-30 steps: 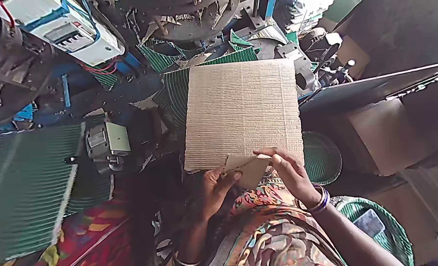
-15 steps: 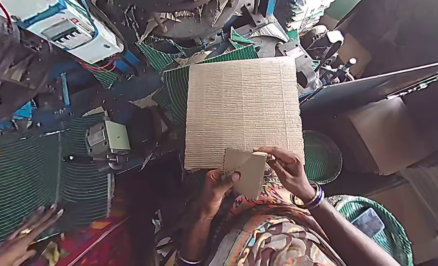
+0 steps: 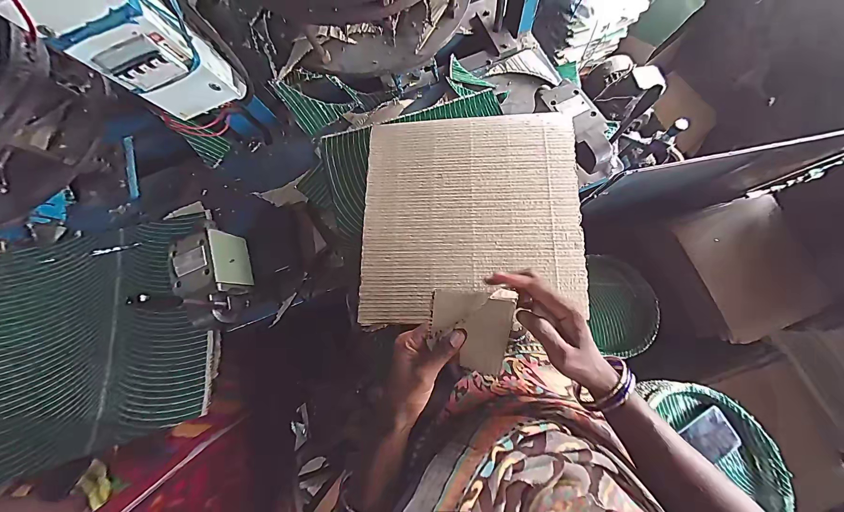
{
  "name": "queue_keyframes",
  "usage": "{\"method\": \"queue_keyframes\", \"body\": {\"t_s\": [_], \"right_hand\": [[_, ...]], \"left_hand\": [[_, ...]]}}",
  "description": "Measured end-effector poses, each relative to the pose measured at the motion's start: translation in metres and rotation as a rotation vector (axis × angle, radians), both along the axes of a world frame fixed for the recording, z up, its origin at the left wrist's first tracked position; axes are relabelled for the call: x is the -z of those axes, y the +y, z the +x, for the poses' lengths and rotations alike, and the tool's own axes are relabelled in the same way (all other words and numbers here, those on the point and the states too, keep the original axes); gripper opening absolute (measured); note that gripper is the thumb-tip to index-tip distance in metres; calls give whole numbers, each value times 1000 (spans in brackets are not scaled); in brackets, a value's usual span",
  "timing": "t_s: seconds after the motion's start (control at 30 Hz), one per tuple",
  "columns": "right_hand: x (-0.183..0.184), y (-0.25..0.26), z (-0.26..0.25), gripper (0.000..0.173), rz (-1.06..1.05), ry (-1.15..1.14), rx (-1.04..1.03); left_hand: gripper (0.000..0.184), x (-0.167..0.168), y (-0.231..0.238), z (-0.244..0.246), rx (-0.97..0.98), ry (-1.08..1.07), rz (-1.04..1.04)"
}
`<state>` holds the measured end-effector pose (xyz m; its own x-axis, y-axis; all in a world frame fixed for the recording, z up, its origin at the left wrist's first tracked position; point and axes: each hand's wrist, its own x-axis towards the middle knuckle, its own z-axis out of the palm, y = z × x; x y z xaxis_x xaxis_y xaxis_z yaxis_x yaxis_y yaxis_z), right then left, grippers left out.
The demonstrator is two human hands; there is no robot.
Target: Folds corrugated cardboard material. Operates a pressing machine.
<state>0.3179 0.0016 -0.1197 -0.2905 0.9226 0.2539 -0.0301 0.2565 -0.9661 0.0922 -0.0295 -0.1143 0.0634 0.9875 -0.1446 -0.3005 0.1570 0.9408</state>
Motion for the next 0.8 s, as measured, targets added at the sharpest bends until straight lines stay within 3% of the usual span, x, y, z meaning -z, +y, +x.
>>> {"method": "queue_keyframes", "body": {"t_s": [0.1, 0.2, 0.27, 0.33, 0.53, 0.7, 0.8], "right_hand": [[-11, 4, 7, 43, 200, -166, 175], [-21, 2, 2, 21, 435, -390, 370], [-21, -2, -6, 17, 456, -464, 387], [-19, -1, -10, 23, 391, -440, 334], [-20, 5, -3, 36, 29, -22, -30], [-21, 4, -5, 45, -13, -7, 2], [-25, 0, -7, 53, -291, 218, -42]], "left_hand": [[8, -6, 0, -1, -18, 101, 58], [7, -11, 0, -3, -18, 158, 84], [9, -13, -2, -5, -7, 219, 106], [13, -11, 0, -7, -2, 292, 170], [14, -4, 3, -17, 75, 324, 302], [14, -5, 4, -16, 46, 376, 366], [14, -4, 5, -16, 7, 402, 381]]}}
